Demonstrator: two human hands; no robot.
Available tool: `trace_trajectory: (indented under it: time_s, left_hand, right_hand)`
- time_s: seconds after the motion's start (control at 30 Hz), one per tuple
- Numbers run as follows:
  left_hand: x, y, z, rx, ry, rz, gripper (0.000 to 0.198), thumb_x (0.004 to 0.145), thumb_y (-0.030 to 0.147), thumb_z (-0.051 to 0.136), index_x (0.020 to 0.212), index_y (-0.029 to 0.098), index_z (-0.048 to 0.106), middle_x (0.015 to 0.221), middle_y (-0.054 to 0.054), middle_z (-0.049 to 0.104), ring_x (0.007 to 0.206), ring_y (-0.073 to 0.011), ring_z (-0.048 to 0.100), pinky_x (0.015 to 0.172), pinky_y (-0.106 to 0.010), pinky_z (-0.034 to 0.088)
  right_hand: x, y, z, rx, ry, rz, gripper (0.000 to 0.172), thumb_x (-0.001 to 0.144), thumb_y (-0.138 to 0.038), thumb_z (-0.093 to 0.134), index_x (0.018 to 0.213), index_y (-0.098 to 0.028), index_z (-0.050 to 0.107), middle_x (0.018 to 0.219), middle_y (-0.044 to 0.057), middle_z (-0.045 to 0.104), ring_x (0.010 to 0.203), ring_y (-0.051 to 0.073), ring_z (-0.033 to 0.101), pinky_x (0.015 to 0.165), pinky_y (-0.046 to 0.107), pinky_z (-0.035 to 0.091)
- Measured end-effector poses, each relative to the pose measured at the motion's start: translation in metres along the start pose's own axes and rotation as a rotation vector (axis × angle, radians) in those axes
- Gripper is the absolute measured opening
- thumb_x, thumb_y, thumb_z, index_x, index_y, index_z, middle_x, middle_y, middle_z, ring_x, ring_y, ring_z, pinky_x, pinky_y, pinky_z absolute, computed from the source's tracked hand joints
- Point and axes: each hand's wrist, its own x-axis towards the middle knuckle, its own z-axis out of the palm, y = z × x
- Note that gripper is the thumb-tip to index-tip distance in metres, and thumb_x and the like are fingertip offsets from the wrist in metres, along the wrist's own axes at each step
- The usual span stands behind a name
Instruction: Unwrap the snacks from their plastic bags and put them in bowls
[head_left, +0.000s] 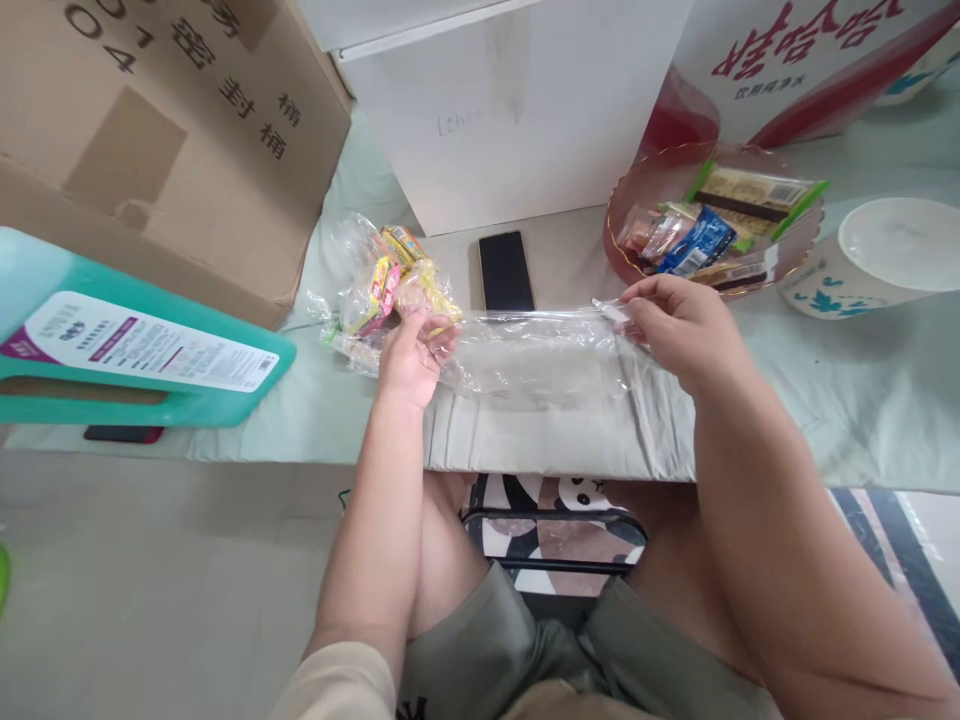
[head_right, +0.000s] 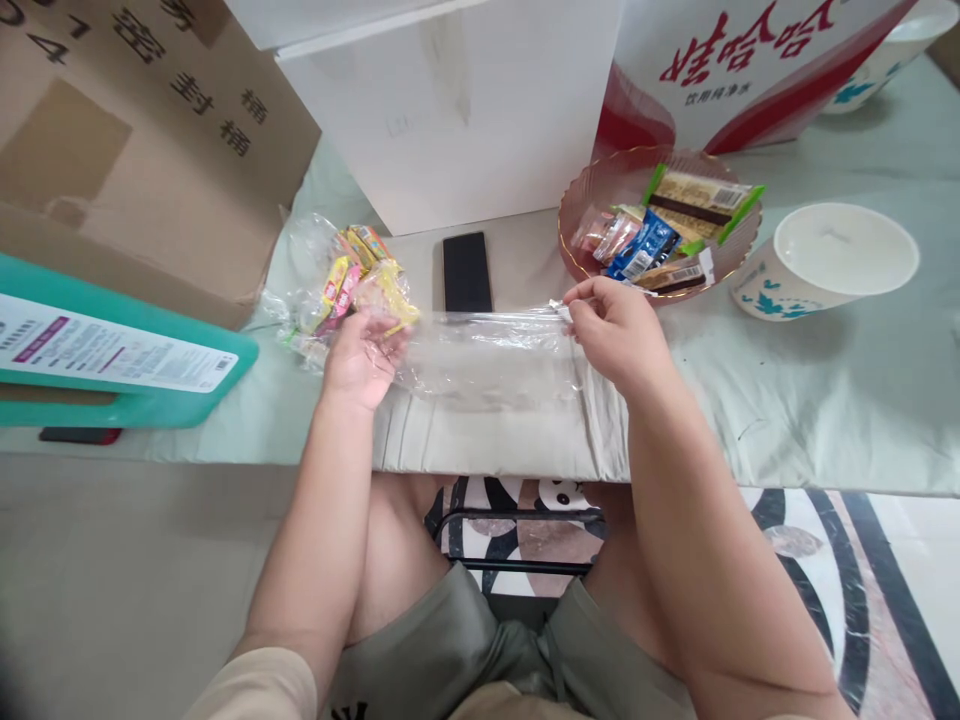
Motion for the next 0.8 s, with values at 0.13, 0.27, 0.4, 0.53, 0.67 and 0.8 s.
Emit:
trace_trajectory:
  time_s: [0.13,0.27,0.4,0.53,0.67,0.8]
  left_hand:
    - [-0.001,0.000,0.003,-0.001,-0.023,0.039,0.031,0.068,0.044,0.085,0.074,0.018,0.069,0.081,-0.003,0.075,0.079,-0.0173,0.076,0.062,-0.023,0.058]
    - [-0.003,0.001,0.006,0.052,-0.023,0.016,0.022,0.061,0.018,0.086,0.077,0.017,0.071,0.081,-0.002,0.075,0.079,-0.0159,0.076,0.059,-0.018,0.056]
    - [-0.007,0.003,0.009,0.045,-0.064,-0.012,0.025,0.057,0.004,0.079,0.076,0.017,0.070,0.084,-0.001,0.074,0.079,-0.0135,0.075,0.058,-0.015,0.056]
    - [-0.016,0.006,0.010,0.083,-0.208,-0.105,0.028,0.056,0.007,0.081,0.080,0.017,0.071,0.088,-0.002,0.074,0.077,-0.0150,0.075,0.049,-0.014,0.053]
    - [-0.028,0.007,0.013,0.110,-0.430,-0.125,0.033,0.057,0.016,0.086,0.087,0.019,0.073,0.105,-0.005,0.075,0.079,-0.0182,0.076,0.043,-0.014,0.049]
    - [-0.034,0.009,0.017,0.145,-0.516,-0.078,0.033,0.058,0.023,0.087,0.088,0.019,0.074,0.107,-0.005,0.074,0.072,-0.0167,0.074,0.039,-0.016,0.046]
  right_hand:
    - [0.001,0.004,-0.001,-0.034,0.029,-0.045,0.007,0.076,-0.017,0.068,0.079,-0.023,0.066,0.066,-0.002,0.061,0.057,0.016,0.063,0.048,0.026,0.040]
    - [0.002,0.004,-0.003,-0.143,0.124,-0.110,0.020,0.070,-0.013,0.070,0.086,-0.024,0.068,0.075,-0.003,0.061,0.059,0.014,0.058,0.059,0.031,0.047]
    - [-0.005,-0.009,-0.009,-0.320,0.177,-0.195,0.025,0.071,-0.013,0.072,0.093,-0.025,0.070,0.099,0.004,0.061,0.068,0.015,0.059,0.081,0.042,0.054]
    - [-0.018,-0.024,-0.014,-0.351,0.259,-0.434,0.017,0.078,-0.025,0.073,0.094,-0.026,0.069,0.111,0.010,0.063,0.100,0.027,0.064,0.095,0.047,0.052]
    - [-0.025,-0.027,-0.001,-0.197,-0.208,-0.549,0.038,0.078,-0.042,0.076,0.111,-0.027,0.066,0.116,0.008,0.070,0.113,0.029,0.064,0.098,0.046,0.052]
    - [-0.028,-0.024,0.021,-0.309,-0.728,-0.325,0.049,0.075,-0.043,0.077,0.118,-0.024,0.064,0.090,0.003,0.075,0.080,0.022,0.070,0.072,0.034,0.053]
